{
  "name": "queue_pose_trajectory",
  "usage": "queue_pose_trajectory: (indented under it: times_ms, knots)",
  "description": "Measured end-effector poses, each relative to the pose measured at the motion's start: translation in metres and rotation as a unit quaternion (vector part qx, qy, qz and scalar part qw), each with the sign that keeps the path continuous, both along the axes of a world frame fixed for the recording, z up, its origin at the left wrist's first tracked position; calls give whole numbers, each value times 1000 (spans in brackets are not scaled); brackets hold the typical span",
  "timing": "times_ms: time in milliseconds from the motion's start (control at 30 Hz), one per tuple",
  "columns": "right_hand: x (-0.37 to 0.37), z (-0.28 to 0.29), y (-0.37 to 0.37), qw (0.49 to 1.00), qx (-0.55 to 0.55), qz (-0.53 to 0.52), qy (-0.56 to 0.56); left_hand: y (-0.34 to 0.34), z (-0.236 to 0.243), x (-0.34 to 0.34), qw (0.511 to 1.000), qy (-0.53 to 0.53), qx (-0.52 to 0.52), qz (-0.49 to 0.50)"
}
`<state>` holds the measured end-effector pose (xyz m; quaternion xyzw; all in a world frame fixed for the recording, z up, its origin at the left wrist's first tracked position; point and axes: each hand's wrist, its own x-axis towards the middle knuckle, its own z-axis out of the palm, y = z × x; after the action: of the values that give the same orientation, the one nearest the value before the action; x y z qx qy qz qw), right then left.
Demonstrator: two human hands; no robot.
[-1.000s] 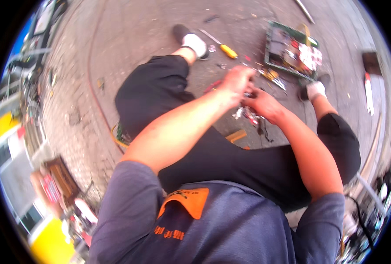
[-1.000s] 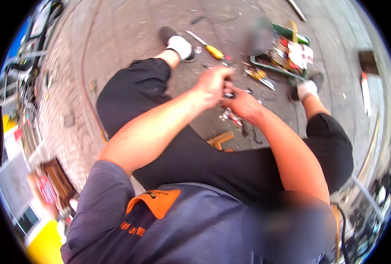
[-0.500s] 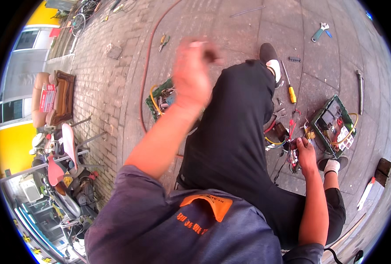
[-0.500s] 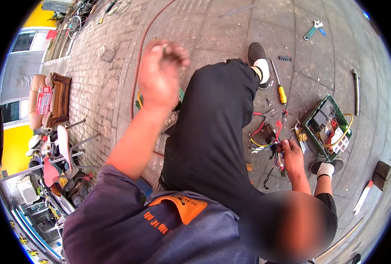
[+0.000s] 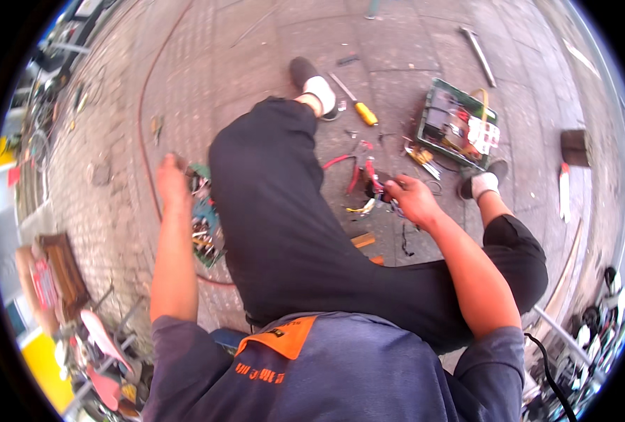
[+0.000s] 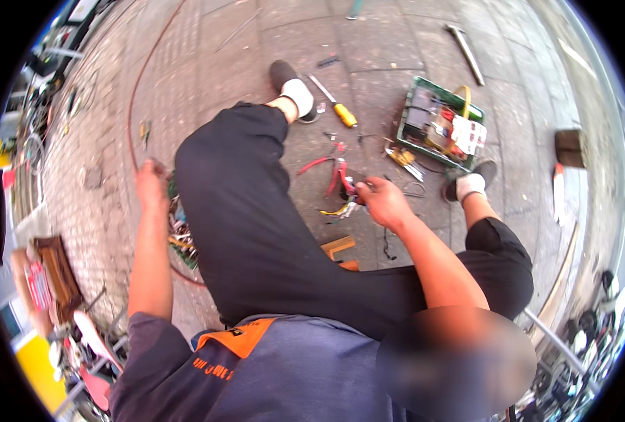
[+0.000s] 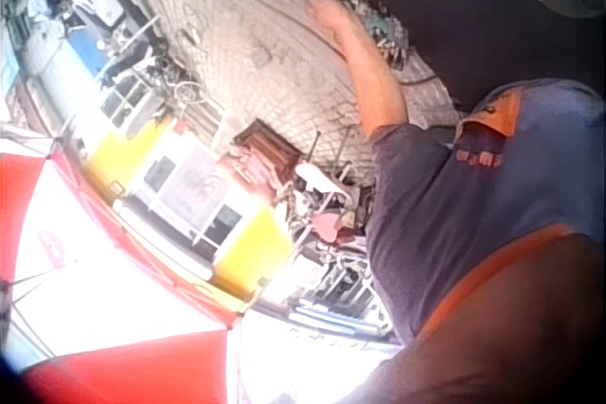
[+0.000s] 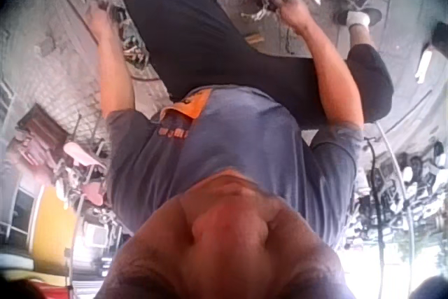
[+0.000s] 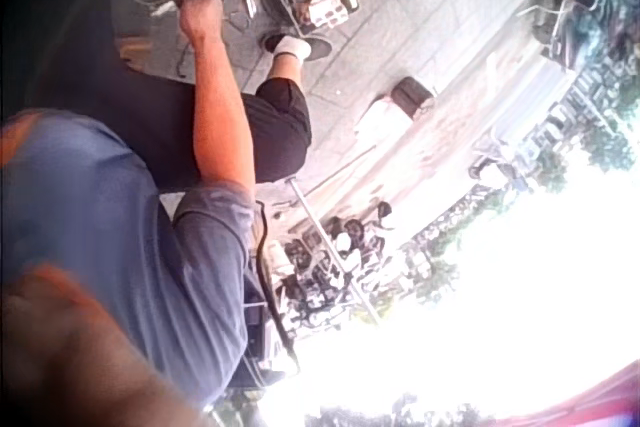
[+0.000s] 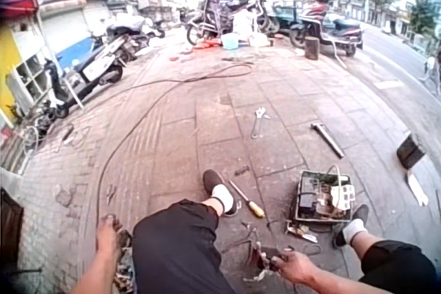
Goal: The person sits on a stool and works on a bundle of multicolored wires and a small electronic device. They use pliers and a screwdriver to strip wire insulation, twist wire ends, and connect components. The person occasionally reaches for tools and parts from a green toolbox on the ground.
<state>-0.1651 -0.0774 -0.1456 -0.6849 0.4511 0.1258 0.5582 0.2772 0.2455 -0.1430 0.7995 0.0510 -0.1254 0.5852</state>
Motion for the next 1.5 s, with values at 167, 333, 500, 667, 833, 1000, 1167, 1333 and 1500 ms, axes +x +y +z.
queue_pose_trajectory:
  times_ms: [167, 333, 500, 667, 833, 1000, 1167, 1333, 1500]
  knots:
    - [-10, -12, -1, 999, -18, 27, -14, -161, 142, -83, 958, -96, -195, -189]
    - [-3, -10, -5, 999, -3, -15, -43, -266, 101, -188, 885, 174, -67, -426]
    - [3, -12, -17, 999, -27, -30, -27, -277, -22, -252, 867, 164, 159, -442]
    - [-10, -15, -25, 997, -31, -48, -55, -295, -30, -262, 847, 269, 59, -454]
    - [-7, -16, -17, 997, -13, -31, -64, -295, -40, -266, 807, 300, 10, -508]
    - [-6, -13, -15, 998, -46, 2, -52, -296, -31, -274, 779, 327, -7, -535]
    - [1, -4, -12, 995, -75, 58, -34, -300, -33, -270, 751, 337, -25, -567]
    - [1, -17, -5, 991, -110, 72, -30, -300, -40, -278, 748, 322, 33, -580]
    - [5, 6, -5, 998, -45, 40, 9, -292, -51, -273, 759, 239, 67, -602]
